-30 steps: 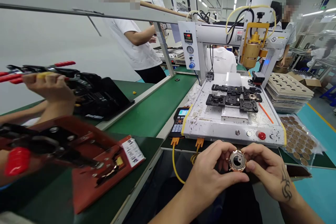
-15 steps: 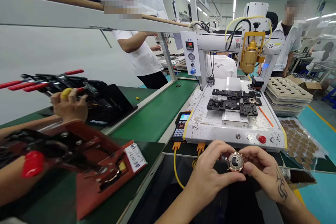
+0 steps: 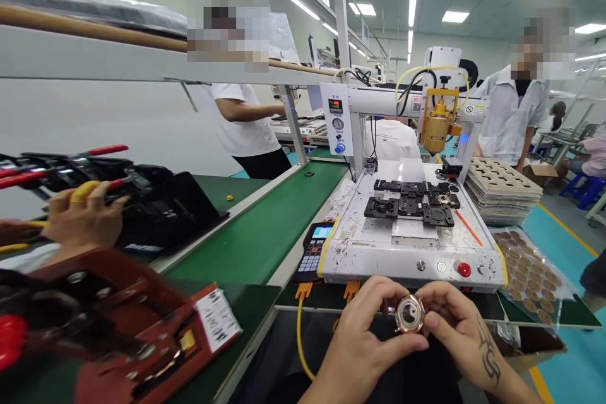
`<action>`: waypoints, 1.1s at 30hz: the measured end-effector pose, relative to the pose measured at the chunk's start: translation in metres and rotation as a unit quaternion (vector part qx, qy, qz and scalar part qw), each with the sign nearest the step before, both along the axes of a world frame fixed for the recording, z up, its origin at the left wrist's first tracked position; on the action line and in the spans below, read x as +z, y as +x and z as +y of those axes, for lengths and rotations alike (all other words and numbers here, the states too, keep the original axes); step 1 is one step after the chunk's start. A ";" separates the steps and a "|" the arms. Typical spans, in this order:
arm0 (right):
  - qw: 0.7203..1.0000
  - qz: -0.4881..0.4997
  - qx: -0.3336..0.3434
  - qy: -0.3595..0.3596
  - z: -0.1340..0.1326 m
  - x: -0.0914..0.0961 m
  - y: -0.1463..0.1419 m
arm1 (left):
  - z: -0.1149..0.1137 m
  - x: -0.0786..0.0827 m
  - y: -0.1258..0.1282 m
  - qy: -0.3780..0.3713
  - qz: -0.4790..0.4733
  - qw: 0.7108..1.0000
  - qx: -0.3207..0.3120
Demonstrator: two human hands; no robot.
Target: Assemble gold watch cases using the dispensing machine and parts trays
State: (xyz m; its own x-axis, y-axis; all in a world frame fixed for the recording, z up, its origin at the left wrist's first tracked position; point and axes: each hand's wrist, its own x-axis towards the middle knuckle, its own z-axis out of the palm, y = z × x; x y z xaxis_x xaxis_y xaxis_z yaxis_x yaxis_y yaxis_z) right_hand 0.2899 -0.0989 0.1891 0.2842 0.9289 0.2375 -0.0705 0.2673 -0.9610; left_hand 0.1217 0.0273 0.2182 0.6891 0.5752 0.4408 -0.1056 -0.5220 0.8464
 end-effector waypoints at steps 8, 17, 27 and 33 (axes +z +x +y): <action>0.974 0.202 0.098 -0.035 0.015 -0.020 -0.015 | 0.001 -0.011 -0.003 -0.062 -0.001 0.998 0.015; 0.944 0.283 0.157 -0.065 0.024 -0.012 -0.020 | 0.009 -0.015 -0.009 -0.109 -0.006 0.993 -0.051; 0.934 0.320 0.149 -0.049 0.023 -0.024 -0.015 | 0.007 -0.010 0.000 -0.113 -0.015 0.990 -0.078; 0.949 0.276 0.149 -0.025 0.024 -0.033 -0.008 | 0.022 -0.032 0.008 -0.057 -0.008 0.992 -0.115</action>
